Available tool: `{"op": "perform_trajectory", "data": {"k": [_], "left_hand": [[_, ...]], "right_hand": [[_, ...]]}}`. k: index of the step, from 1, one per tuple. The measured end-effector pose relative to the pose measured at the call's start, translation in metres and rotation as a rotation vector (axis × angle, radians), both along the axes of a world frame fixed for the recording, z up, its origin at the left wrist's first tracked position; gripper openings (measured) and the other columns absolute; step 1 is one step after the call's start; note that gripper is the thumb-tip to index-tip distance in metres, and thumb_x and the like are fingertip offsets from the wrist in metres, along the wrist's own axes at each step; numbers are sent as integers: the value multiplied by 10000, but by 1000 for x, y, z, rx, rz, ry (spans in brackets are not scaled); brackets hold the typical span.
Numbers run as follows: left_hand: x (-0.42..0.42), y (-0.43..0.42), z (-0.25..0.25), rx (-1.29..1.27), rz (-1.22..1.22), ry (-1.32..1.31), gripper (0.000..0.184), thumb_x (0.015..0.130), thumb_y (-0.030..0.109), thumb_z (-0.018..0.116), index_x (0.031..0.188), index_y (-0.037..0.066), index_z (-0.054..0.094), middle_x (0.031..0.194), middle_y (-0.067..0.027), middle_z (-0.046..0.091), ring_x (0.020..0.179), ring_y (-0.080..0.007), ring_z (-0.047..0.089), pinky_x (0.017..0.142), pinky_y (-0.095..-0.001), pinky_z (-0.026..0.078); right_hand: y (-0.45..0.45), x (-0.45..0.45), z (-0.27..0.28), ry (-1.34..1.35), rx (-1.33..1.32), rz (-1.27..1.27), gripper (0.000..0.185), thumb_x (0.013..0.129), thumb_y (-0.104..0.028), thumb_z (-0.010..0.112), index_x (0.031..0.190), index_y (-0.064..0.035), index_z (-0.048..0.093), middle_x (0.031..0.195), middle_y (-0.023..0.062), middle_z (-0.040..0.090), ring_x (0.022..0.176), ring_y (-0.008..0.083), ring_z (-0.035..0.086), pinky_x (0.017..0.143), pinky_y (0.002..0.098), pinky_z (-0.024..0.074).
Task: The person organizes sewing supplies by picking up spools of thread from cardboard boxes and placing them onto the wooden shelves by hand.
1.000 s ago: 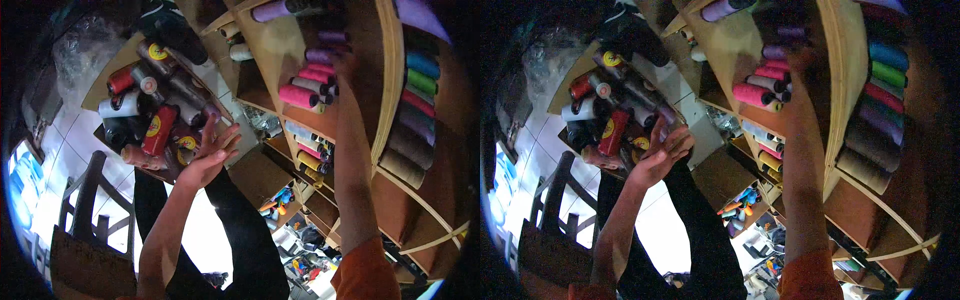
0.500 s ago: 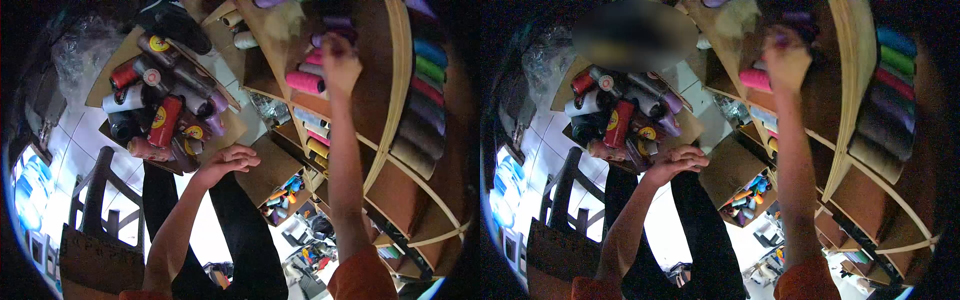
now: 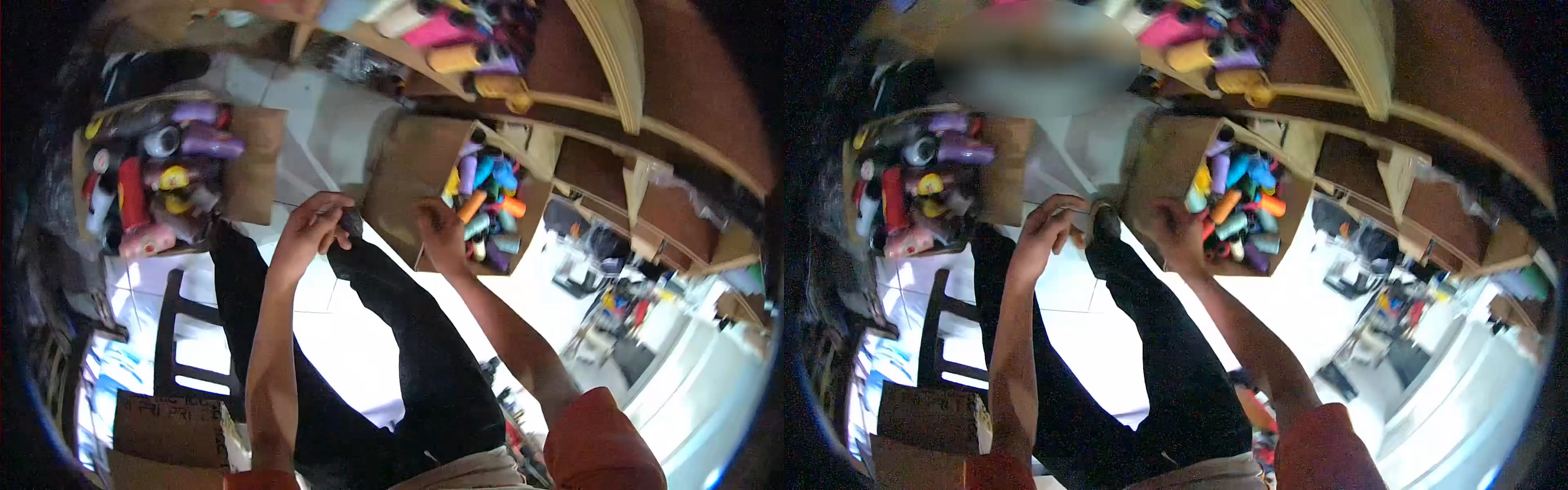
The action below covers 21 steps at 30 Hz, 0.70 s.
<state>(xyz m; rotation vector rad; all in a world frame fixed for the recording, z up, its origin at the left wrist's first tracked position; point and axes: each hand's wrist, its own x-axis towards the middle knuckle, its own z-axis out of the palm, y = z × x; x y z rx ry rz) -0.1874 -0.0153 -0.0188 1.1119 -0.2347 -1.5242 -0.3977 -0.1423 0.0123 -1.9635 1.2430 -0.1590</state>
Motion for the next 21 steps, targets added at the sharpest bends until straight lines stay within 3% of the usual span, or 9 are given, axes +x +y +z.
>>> {"op": "perform_trajectory", "data": {"k": [1, 2, 3, 4, 6, 9, 11, 16, 21], "left_hand": [[-12, -6, 2, -14, -18, -27, 225, 935, 185, 490, 1079, 35, 575, 610, -19, 605, 497, -59, 540, 425, -190, 332], [-22, -12, 4, -24, -33, -55, 227, 935, 188, 491, 1080, 34, 575, 630, -27, 613, 510, -59, 546, 433, -188, 335], [-34, -18, 6, -11, -70, -61, 227, 935, 186, 493, 1082, 34, 574, 642, -26, 608, 518, -59, 547, 442, -187, 340], [-49, -27, 8, 2, -104, -69, 226, 935, 184, 495, 1084, 33, 573, 655, -25, 603, 527, -59, 548, 450, -186, 345], [-76, -46, 12, 22, -186, -75, 250, 924, 202, 504, 1091, 27, 568, 659, -34, 595, 553, -72, 553, 479, -200, 355], [-110, -77, 16, -4, -320, -126, 302, 908, 243, 517, 1101, 14, 558, 676, -59, 598, 616, -101, 571, 541, -230, 394], [-130, -90, 10, -12, -348, -68, 307, 911, 243, 512, 1108, 12, 550, 724, -62, 606, 650, -109, 584, 585, -241, 437], [-167, -124, 5, 26, -415, -105, 317, 915, 241, 506, 1137, 16, 525, 859, -72, 608, 760, -142, 605, 714, -277, 498], [-206, -153, -1, 94, -260, -171, 390, 879, 198, 580, 1196, 4, 459, 1011, -88, 591, 866, -138, 592, 754, -263, 473]], "right_hand": [[-6, -30, -8, 122, -166, -41, 154, 852, -76, 489, 952, -14, 589, 743, 45, 629, 681, 112, 594, 590, 273, 441], [-16, -70, -25, 260, 149, -242, 175, 850, -92, 506, 992, -18, 576, 780, 79, 644, 689, 181, 624, 618, 308, 469], [-25, -112, -53, 190, 159, -271, 208, 846, -116, 536, 1037, -42, 570, 836, 114, 646, 718, 214, 632, 647, 330, 484], [-30, -91, -19, 178, 121, -435, 250, 831, -190, 579, 1048, -65, 574, 830, 126, 644, 744, 254, 641, 666, 355, 493], [-46, -173, -96, 415, -191, -408, 351, 787, -329, 621, 1011, -60, 591, 894, 144, 651, 796, 294, 644, 678, 389, 494], [-75, -195, -109, 454, -13, -376, 436, 746, -440, 617, 963, -62, 613, 917, 159, 656, 851, 341, 633, 723, 429, 489], [-85, -205, -144, 511, 59, -524, 460, 738, -397, 630, 1000, -21, 585, 907, 202, 635, 858, 385, 609, 741, 451, 482], [-80, -193, -147, 543, -172, -573, 422, 762, -341, 592, 914, 52, 573, 895, 243, 621, 822, 411, 592, 731, 491, 468], [-43, -171, -47, 21, 209, -662, 367, 776, -289, 639, 939, 34, 577, 873, 201, 636, 830, 326, 632, 725, 390, 492]]}}
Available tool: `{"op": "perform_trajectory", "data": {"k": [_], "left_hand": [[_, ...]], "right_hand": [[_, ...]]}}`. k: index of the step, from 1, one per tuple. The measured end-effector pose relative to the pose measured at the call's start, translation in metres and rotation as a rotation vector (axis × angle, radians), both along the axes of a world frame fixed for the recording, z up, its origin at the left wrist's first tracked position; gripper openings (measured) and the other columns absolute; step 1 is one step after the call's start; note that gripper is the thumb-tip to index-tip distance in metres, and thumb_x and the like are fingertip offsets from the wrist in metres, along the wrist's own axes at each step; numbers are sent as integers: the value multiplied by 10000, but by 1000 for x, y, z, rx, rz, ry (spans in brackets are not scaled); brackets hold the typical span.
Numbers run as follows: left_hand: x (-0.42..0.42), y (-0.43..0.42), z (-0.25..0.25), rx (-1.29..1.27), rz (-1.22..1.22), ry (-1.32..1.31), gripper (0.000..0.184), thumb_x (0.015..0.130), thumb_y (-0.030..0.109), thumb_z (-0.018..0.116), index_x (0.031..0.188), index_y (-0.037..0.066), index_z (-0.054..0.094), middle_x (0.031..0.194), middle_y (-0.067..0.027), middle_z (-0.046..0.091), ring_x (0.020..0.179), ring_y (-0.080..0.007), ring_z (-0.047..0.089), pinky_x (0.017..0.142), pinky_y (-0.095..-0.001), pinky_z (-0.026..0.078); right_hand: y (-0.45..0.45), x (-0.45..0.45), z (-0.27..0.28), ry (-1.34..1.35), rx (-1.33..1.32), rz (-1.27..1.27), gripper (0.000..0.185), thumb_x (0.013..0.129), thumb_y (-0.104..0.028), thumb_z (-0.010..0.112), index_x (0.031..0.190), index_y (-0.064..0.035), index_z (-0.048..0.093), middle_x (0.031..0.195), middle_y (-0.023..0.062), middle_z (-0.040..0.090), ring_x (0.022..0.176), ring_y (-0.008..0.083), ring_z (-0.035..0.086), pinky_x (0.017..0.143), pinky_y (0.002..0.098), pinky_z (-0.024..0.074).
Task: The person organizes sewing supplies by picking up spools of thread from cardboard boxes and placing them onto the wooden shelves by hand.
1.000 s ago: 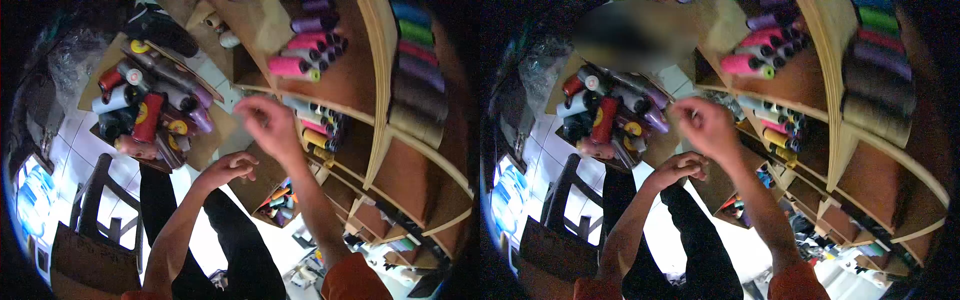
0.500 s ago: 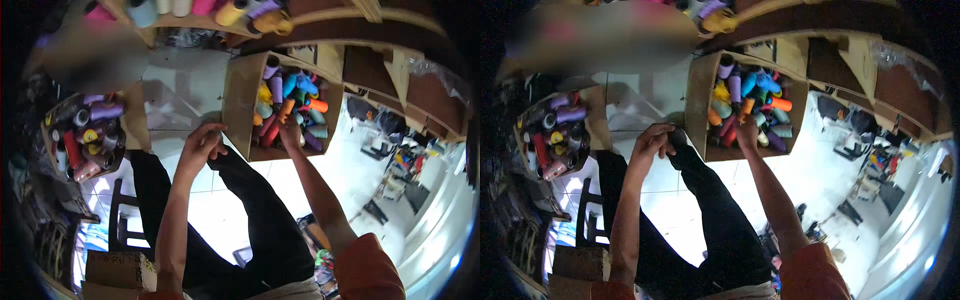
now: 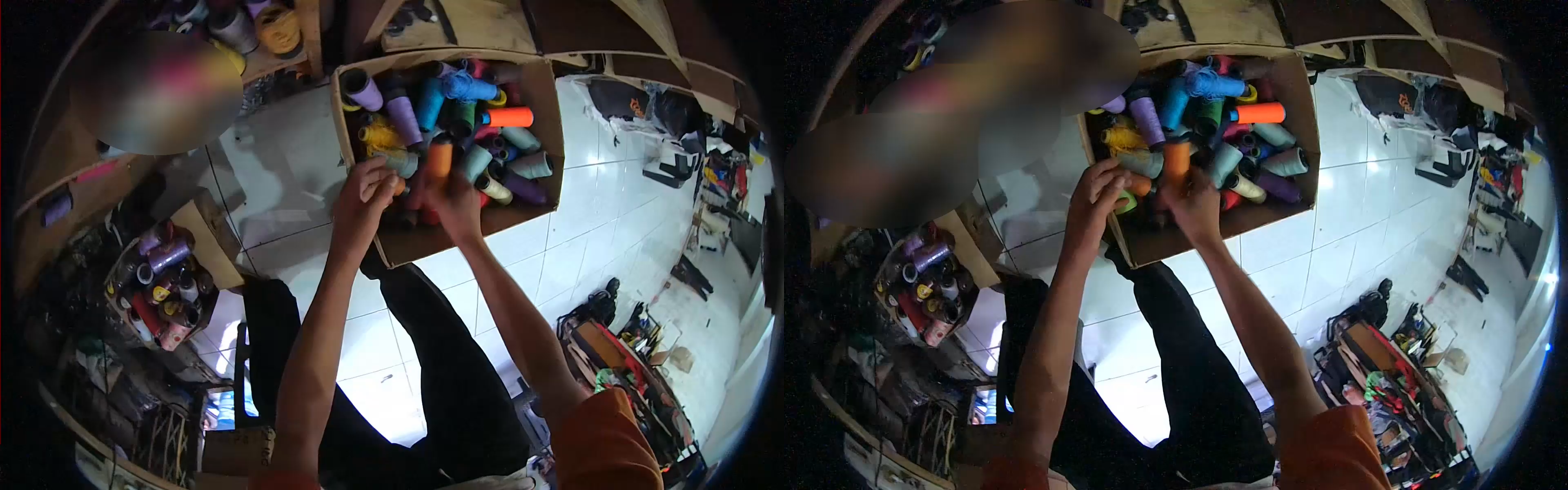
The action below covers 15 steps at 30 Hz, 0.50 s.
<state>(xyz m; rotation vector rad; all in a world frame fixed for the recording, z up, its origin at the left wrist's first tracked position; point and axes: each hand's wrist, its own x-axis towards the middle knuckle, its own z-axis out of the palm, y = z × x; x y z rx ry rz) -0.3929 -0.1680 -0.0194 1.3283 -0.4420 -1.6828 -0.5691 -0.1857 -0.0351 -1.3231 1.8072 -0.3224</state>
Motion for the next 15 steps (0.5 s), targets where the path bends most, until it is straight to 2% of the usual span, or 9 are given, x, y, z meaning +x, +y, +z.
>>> {"op": "perform_trajectory", "data": {"k": [2, 4, 5, 6, 9, 11, 12, 14, 15], "left_hand": [[-11, -6, -1, 13, -25, 103, 451, 859, 207, 608, 1223, 5, 434, 1040, -92, 586, 904, -149, 588, 768, -265, 470], [-22, -3, -33, -135, -90, 111, 488, 827, 213, 648, 1216, 1, 444, 1032, -84, 589, 902, -163, 592, 802, -269, 466], [-19, -2, -33, -72, -115, 138, 481, 822, 214, 653, 1204, 2, 453, 1020, -84, 591, 891, -165, 596, 791, -275, 475], [-16, -1, -33, -12, -139, 163, 474, 816, 215, 658, 1192, 4, 463, 1008, -83, 594, 880, -167, 601, 780, -281, 483], [-1, 1, -23, 124, -99, 279, 424, 815, 189, 646, 1169, 24, 481, 938, -82, 592, 793, -179, 611, 676, -319, 517], [18, 8, -21, 174, -65, 351, 435, 817, 152, 634, 1206, 60, 462, 942, -89, 582, 764, -181, 608, 635, -337, 521], [23, 14, -16, 127, -41, 327, 410, 861, 226, 580, 1216, 63, 457, 920, -86, 580, 771, -185, 605, 641, -327, 515], [30, 21, -7, 139, 69, 493, 403, 878, 286, 541, 1202, 58, 466, 933, -101, 578, 783, -202, 603, 654, -342, 515], [34, 21, -4, 140, 127, 574, 406, 887, 316, 522, 1194, 56, 471, 939, -109, 577, 789, -211, 602, 661, -350, 514]], "right_hand": [[22, 7, 20, -201, -78, 18, 358, 792, -296, 646, 967, 9, 584, 862, 177, 646, 819, 292, 648, 707, 350, 499], [33, 15, 38, -193, -117, -1, 337, 803, -299, 647, 972, -13, 590, 849, 161, 652, 802, 281, 655, 698, 337, 501], [33, 17, 46, -190, -135, -7, 327, 809, -301, 647, 975, -24, 593, 842, 153, 654, 793, 276, 658, 693, 330, 502], [27, 18, 52, -363, 1, -102, 331, 808, -265, 654, 1020, -21, 587, 842, 136, 648, 799, 266, 649, 692, 323, 496], [1, 11, 21, -145, -189, -35, 402, 789, -241, 673, 1090, 1, 562, 799, 100, 635, 749, 263, 633, 678, 302, 489], [-32, 10, -22, 52, -326, -12, 724, 696, -316, 744, 1245, 25, 417, 978, 187, 569, 934, 320, 550, 812, 361, 439], [-49, 16, -44, 177, -435, 18, 886, 646, -365, 777, 1307, 28, 338, 1065, 234, 529, 1031, 356, 501, 884, 404, 403], [-73, 31, -73, 253, -150, -15, 1103, 548, -492, 801, 1387, -70, 221, 1277, 273, 367, 1196, 395, 376, 963, 474, 346], [-83, 42, -79, 301, -96, -26, 1172, 533, -490, 811, 1393, -49, 147, 1267, 293, 356, 1181, 428, 359, 965, 497, 320]]}}
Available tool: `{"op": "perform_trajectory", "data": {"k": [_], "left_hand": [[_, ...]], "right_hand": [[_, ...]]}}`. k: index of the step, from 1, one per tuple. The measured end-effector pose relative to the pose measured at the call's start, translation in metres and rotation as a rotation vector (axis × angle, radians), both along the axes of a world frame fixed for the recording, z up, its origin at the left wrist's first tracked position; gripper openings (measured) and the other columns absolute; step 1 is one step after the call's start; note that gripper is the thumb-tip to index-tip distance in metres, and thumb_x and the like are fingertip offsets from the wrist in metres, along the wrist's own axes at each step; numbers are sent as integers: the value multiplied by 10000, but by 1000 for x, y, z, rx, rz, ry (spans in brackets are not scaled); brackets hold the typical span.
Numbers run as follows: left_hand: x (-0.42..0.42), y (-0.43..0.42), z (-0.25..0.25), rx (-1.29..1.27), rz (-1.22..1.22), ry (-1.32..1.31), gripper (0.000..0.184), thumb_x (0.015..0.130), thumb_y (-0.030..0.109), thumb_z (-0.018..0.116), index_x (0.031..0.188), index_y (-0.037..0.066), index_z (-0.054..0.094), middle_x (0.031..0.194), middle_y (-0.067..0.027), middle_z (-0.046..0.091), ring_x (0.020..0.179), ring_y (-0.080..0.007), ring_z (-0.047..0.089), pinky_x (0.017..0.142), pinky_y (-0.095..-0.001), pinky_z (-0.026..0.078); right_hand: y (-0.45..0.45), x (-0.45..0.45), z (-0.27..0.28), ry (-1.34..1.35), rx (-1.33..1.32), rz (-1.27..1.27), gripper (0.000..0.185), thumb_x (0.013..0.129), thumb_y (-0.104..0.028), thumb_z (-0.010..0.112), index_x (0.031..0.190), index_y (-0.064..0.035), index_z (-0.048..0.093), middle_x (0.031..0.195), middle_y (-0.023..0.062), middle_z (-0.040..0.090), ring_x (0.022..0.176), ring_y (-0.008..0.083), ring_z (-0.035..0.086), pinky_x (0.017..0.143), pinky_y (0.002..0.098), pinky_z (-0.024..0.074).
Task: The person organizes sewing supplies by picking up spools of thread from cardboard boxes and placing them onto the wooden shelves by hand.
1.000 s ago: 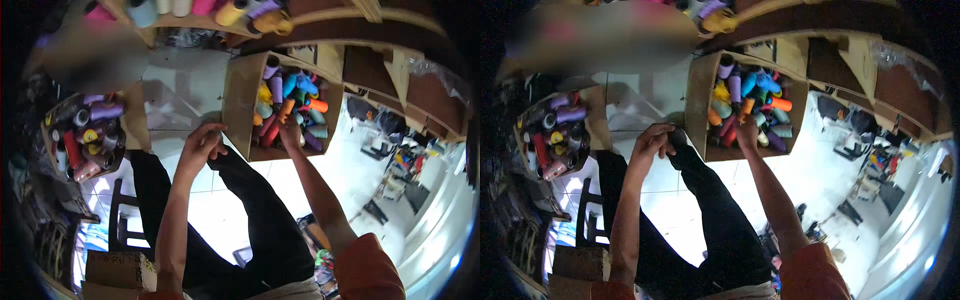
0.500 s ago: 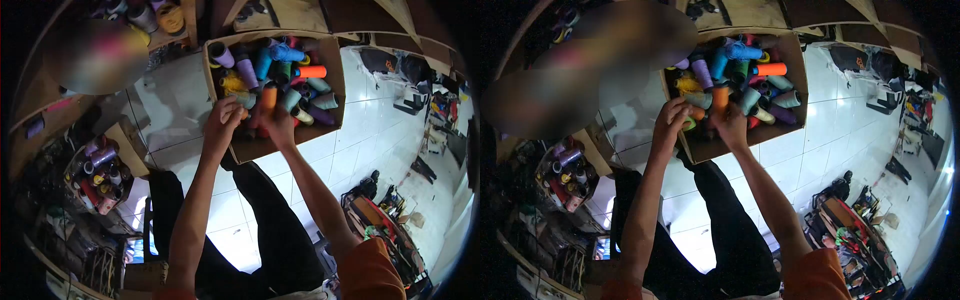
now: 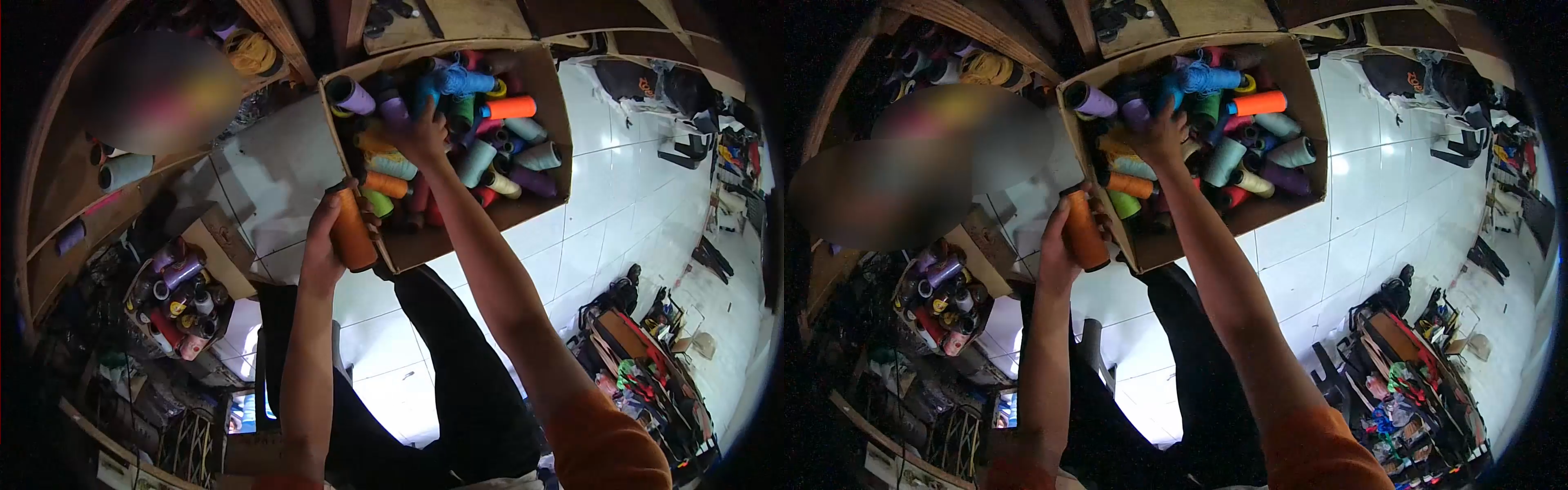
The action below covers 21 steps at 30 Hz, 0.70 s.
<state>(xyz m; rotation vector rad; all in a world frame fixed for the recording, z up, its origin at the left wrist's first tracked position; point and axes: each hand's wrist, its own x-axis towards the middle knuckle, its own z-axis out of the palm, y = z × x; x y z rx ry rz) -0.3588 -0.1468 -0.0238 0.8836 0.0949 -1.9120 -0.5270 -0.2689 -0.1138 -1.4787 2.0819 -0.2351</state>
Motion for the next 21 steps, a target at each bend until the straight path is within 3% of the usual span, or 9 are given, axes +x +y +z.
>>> {"op": "perform_trajectory", "data": {"k": [2, 8, 9, 12, 15, 17, 19, 21], "left_hand": [[7, -1, 4, -1, -15, -41, 420, 907, 354, 474, 1208, 60, 462, 937, -103, 570, 802, -212, 595, 696, -358, 507], [21, -3, -2, -12, -18, -75, 434, 908, 337, 483, 1253, 76, 446, 1001, -91, 572, 854, -200, 594, 735, -344, 504], [21, -5, 0, -15, -14, -88, 433, 907, 329, 487, 1257, 77, 441, 1003, -93, 571, 863, -203, 593, 741, -347, 504], [21, -10, -7, -56, -6, -95, 444, 900, 317, 502, 1267, 80, 424, 1017, -100, 562, 906, -215, 581, 780, -361, 493], [14, -14, -13, -32, 16, -152, 489, 860, 303, 571, 1269, 88, 410, 1035, -97, 552, 906, -212, 570, 796, -361, 483], [6, -19, -17, -53, 51, -230, 543, 836, 293, 610, 1290, 97, 387, 1086, -95, 533, 946, -213, 553, 831, -364, 468], [-5, -17, -22, -124, 103, -319, 607, 825, 287, 625, 1334, 107, 348, 1176, -95, 500, 1042, -224, 527, 902, -376, 443], [-6, -4, -37, -124, 108, -114, 644, 851, 314, 580, 1373, 90, 276, 1243, -139, 478, 1122, -265, 495, 966, -405, 397]], "right_hand": [[-14, 20, -6, 90, 106, -38, 1317, 503, -486, 830, 1405, -6, 0, 1245, 334, 334, 1149, 495, 324, 970, 544, 267], [-30, 12, 3, 42, 295, -148, 1324, 492, -476, 832, 1411, -42, -17, 1246, 325, 323, 1172, 490, 327, 981, 502, 310], [-29, 9, 2, 17, 284, -145, 1281, 511, -411, 838, 1410, -68, -7, 1260, 318, 306, 1192, 492, 311, 972, 510, 330], [-17, 1, 6, 53, 196, -141, 1064, 563, -298, 788, 1400, -79, 170, 1210, 230, 451, 1108, 349, 482, 929, 386, 424], [13, -9, 54, -715, 221, -235, 830, 633, -202, 740, 1318, -14, 310, 1078, 155, 542, 962, 251, 562, 821, 325, 477], [35, 0, 113, -927, 312, -85, 727, 657, -138, 713, 1268, 9, 348, 999, 96, 568, 872, 186, 572, 746, 290, 488], [70, 11, 126, -828, 322, 12, 716, 646, -128, 709, 1250, 16, 352, 982, 92, 574, 877, 167, 573, 752, 297, 486], [89, 35, 152, -715, 203, 144, 685, 653, -120, 693, 1238, 22, 366, 974, 101, 586, 862, 156, 580, 777, 298, 475]]}}
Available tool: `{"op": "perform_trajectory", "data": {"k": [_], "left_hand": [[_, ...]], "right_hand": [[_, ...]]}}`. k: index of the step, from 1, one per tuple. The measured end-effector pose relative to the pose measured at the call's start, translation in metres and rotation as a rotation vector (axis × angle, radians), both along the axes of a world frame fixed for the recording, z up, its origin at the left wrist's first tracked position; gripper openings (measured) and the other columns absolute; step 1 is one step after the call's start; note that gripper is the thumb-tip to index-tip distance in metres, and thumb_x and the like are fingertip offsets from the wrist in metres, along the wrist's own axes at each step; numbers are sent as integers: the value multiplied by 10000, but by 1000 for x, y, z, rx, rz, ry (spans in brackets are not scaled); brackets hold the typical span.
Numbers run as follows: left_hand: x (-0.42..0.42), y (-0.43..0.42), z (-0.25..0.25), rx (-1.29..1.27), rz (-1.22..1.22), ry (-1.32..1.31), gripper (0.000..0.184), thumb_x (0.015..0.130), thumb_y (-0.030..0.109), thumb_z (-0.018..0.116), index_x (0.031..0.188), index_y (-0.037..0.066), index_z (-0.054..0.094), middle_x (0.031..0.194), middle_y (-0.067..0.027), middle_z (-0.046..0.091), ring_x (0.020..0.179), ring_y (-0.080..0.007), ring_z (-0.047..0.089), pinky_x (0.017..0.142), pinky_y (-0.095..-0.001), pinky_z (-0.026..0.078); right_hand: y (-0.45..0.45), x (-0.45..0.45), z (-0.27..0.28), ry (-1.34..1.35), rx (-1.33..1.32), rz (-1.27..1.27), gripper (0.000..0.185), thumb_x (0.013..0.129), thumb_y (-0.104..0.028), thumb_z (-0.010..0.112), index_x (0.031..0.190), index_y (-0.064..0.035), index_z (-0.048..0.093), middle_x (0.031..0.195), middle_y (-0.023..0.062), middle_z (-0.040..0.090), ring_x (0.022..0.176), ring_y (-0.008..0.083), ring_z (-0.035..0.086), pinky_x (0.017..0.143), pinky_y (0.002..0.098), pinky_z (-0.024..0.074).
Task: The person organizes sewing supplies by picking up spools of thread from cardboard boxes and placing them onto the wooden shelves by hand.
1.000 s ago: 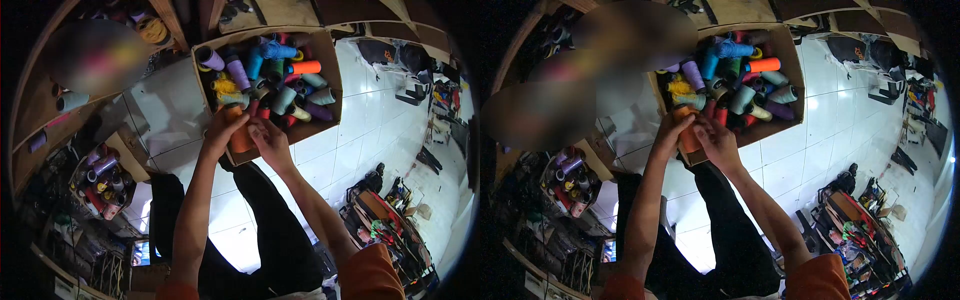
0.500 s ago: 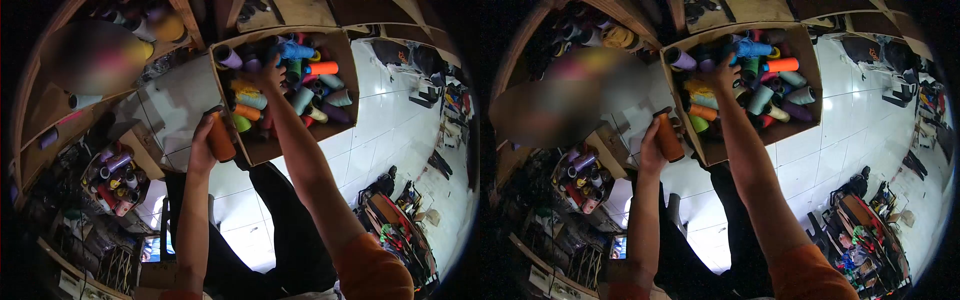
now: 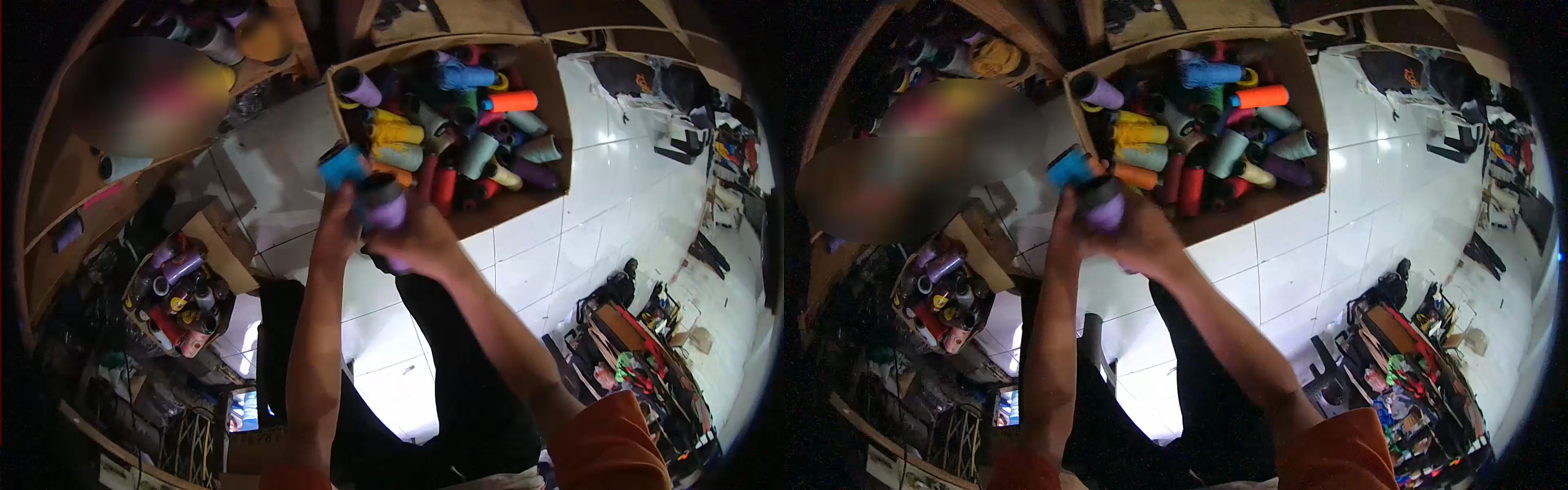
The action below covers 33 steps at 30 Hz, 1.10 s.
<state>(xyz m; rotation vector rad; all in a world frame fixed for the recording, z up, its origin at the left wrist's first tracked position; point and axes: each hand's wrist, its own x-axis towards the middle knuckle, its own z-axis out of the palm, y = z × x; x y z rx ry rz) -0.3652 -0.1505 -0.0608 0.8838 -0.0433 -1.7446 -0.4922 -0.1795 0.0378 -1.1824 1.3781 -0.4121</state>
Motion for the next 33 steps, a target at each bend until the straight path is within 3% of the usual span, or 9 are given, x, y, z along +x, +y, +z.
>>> {"op": "perform_trajectory", "data": {"k": [4, 6, 8, 13, 17, 20, 26, 29, 33], "left_hand": [[9, 5, 17, -49, -41, 177, 752, 799, 319, 631, 1399, 86, 242, 1326, -127, 422, 1199, -270, 450, 1018, -403, 358], [13, 9, 23, -96, -33, 219, 797, 758, 324, 667, 1392, 74, 253, 1319, -118, 422, 1197, -265, 449, 1019, -396, 356], [24, 28, 5, -103, -91, 212, 825, 747, 332, 679, 1397, 72, 242, 1321, -120, 423, 1200, -266, 447, 1019, -395, 355], [14, 28, 25, -174, -8, 303, 888, 723, 349, 702, 1404, 47, 217, 1354, -123, 397, 1216, -264, 435, 1025, -390, 349], [17, 28, 25, -153, -4, 284, 926, 687, 296, 706, 1406, 28, 188, 1353, -126, 402, 1214, -266, 439, 1028, -390, 351], [17, 33, 21, -118, -45, 273, 936, 645, 253, 715, 1398, 31, 205, 1324, -128, 433, 1198, -271, 454, 1021, -391, 361], [-4, 17, 27, -324, 15, 489, 937, 587, 274, 761, 1356, 33, 283, 1270, -140, 459, 1164, -277, 474, 997, -406, 378], [-20, 10, 42, -344, 14, 604, 892, 635, 339, 749, 1368, 131, 285, 1230, -144, 454, 1088, -289, 500, 927, -460, 404], [-40, -5, 52, -508, -78, 890, 886, 643, 400, 784, 1369, 275, 293, 1201, -133, 410, 1023, -288, 506, 851, -483, 426]], "right_hand": [[20, 12, 7, 199, -261, 101, 520, 695, -161, 677, 1157, -20, 485, 938, 113, 594, 839, 190, 589, 752, 297, 463], [14, 6, 21, -191, 401, -197, 578, 699, -260, 707, 1180, -31, 481, 1079, 198, 569, 1003, 297, 565, 850, 367, 437], [10, 11, 19, -222, 212, -196, 591, 732, -317, 690, 1202, -43, 459, 1136, 199, 535, 1087, 300, 511, 936, 416, 354], [26, 29, 12, 366, -211, 53, 851, 846, -478, 553, 1384, 53, 161, 1349, 296, 304, 1299, 402, 224, 1042, 466, 220], [21, 18, 37, 213, -20, 199, 896, 862, -493, 511, 1389, 87, 76, 1401, 318, 194, 1346, 428, 108, 1069, 495, 145], [25, 12, 50, 207, -55, 269, 842, 892, -445, 490, 1399, 73, 60, 1418, 293, 191, 1342, 374, 178, 1076, 455, 164], [19, -26, 42, -468, 225, -363, 698, 907, -344, 516, 1396, 35, 194, 1247, 169, 497, 1058, 194, 503, 885, 307, 411], [7, -71, 15, -179, 194, -342, 649, 874, -336, 577, 1365, -11, 303, 1139, 134, 553, 1006, 190, 540, 818, 286, 437], [-15, -173, -91, 867, -244, 143, 747, 703, -450, 727, 1281, -94, 416, 1192, 175, 491, 1132, 321, 462, 904, 451, 399]]}}
